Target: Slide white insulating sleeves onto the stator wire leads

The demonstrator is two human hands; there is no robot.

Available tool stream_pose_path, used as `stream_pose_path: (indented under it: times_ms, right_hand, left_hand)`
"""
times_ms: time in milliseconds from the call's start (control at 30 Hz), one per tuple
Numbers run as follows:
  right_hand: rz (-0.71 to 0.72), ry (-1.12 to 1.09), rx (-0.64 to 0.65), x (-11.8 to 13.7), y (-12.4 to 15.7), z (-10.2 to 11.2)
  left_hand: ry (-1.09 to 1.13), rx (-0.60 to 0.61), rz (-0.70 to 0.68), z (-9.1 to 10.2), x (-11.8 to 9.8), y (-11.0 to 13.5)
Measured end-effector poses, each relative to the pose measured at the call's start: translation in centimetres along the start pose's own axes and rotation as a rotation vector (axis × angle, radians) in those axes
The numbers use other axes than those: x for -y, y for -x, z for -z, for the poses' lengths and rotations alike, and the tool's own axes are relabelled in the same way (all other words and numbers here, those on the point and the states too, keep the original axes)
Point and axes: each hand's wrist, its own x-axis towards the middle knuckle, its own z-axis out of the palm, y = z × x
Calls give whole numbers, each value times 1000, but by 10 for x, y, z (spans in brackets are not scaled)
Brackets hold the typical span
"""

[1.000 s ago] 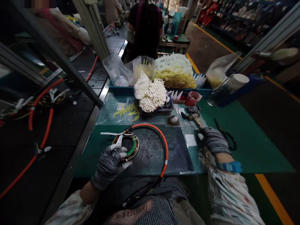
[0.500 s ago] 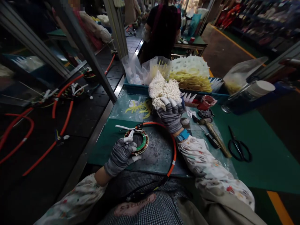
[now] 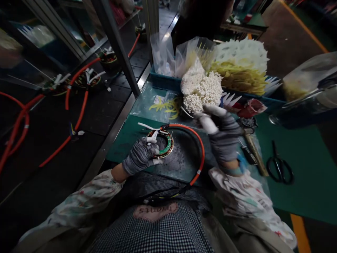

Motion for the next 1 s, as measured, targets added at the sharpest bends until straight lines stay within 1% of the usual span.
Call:
stream_pose_path:
  times_ms: [33,67,133,167,200,233,300,367,433,467,500,533,600,667,700,767,800,833,900,933,1000]
  right_hand:
    - [-85,-51,-15,11,9,5]
    - [-155,-93,43,20,18,9]
    - [-324,-171,246,33,41,10]
    - [-380,-199,317,34,53,7]
    - [-411,-204,327,34,64,2]
    - [-416,-195,297,31,75,-3]
    - [-377,-156,179,25,95,-12]
    - [-324,-161,113,20,110,-16]
    - [-302,-211,121,18,123,-12]
    - [-315,-236,138,18,129,-8]
    - [-354,-264,186,19,135,-4]
    - [-410,-290,264,20,139,1]
    - [-530,-341,461,21,145,7]
    - [-600,-355,669,21,145,7]
    - [-592,-316,732,20,144,5]
    - [-482,-132,751,15,138,-6]
    - [-389,-6,719,10,135,-13]
    - [-289,118,661,4,130,-21]
    - [-139,280,554,-8,120,-36]
    - [-100,320,522,-13,114,-43]
    - [-55,339,523,-20,102,-55]
  left_hand:
    - [6,6,0,1,-1,0]
    - [12,8,-1,2,-1,0]
    - [18,-5,-19,4,-2,-1]
    - [15,-18,-31,5,-3,-2]
    - [9,-27,-40,5,-3,-2]
    - [4,-35,-48,6,-4,-3]
    - [-9,-36,-54,6,-6,-4]
    - [-21,-33,-38,7,-9,-5]
    - [-28,-44,-10,6,-11,-5]
    - [-27,-52,3,5,-12,-5]
    - [-21,-61,14,5,-13,-5]
    - [-13,-67,22,4,-13,-4]
    - [3,-55,34,2,-14,-3]
    - [21,-19,59,3,-14,-2]
    - [26,-3,70,3,-14,-3]
    - [45,5,75,6,-13,-4]
    - [61,-1,67,8,-13,-5]
    - [82,-12,55,10,-13,-6]
    - [133,-38,38,12,-13,-7]
    - [150,-58,36,13,-13,-8]
    - [162,-100,37,12,-12,-8]
